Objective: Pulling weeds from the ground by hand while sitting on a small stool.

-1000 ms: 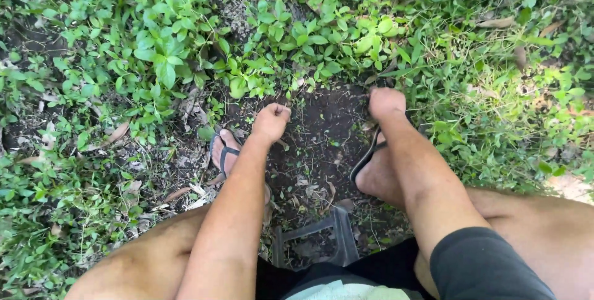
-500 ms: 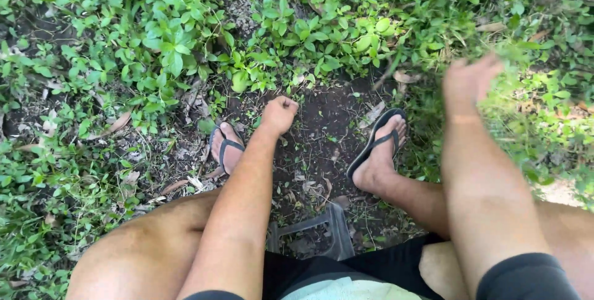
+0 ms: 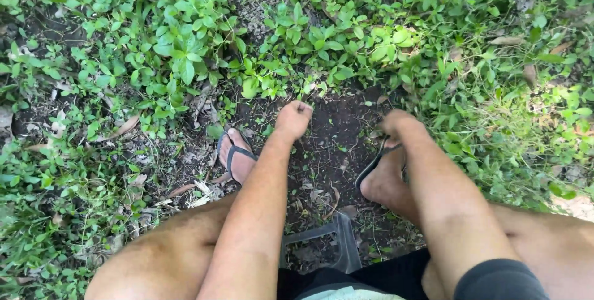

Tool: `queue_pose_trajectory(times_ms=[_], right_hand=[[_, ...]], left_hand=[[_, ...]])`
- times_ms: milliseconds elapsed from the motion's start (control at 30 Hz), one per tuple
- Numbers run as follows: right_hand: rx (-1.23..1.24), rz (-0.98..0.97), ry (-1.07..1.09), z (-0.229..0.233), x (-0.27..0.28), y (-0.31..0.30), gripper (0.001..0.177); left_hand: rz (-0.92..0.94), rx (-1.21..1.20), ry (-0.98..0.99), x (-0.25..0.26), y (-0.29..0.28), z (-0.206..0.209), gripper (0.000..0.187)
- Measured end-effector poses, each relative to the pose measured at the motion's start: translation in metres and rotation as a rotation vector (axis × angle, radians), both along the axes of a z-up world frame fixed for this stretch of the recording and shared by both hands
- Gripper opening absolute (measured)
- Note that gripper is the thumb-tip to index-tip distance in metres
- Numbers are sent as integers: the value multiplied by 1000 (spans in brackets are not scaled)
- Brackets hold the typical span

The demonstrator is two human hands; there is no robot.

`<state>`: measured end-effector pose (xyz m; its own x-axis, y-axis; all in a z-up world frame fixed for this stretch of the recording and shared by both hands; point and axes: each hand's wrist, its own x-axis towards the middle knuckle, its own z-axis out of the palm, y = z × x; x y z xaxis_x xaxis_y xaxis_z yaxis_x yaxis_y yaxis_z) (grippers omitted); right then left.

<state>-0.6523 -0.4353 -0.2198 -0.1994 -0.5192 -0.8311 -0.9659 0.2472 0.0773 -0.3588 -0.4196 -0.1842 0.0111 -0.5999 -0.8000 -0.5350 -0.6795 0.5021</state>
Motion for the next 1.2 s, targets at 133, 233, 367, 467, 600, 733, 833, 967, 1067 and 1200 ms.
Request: queue_pose_trajectory(times_ms=[133, 233, 367, 467, 600, 733, 833, 967, 1067, 1200], right_hand=[[133, -309, -226, 91, 50, -23, 31], [-224, 201, 5, -39, 45, -19, 23], [-173, 265, -112, -16, 109, -26, 33], [-273, 426, -210, -49, 104, -30, 34], [-482, 869, -116, -14, 105, -49, 31], [-285, 995, 95, 99, 142, -90, 44], [-301, 1032, 236, 77, 128, -104, 64], [-310, 967, 232, 25, 103, -116, 71], [-331, 526, -48, -22, 90, -115, 59], [-307, 203, -104, -68, 76, -109, 44]], left_hand=[[17, 20, -9, 6, 1, -21, 28], [65, 50, -28, 8, 0, -24, 28], [74, 5, -14, 6, 2, -28, 28], [93, 11, 1, 4, 3, -23, 26], [132, 8, 22, 8, 10, -19, 24], [122, 26, 24, 11, 11, -20, 23], [159, 34, 31, 10, 6, -18, 22], [166, 38, 39, 7, 1, -14, 21], [198, 31, 70, 4, 2, -20, 21], [199, 31, 80, 4, 3, -23, 21]])
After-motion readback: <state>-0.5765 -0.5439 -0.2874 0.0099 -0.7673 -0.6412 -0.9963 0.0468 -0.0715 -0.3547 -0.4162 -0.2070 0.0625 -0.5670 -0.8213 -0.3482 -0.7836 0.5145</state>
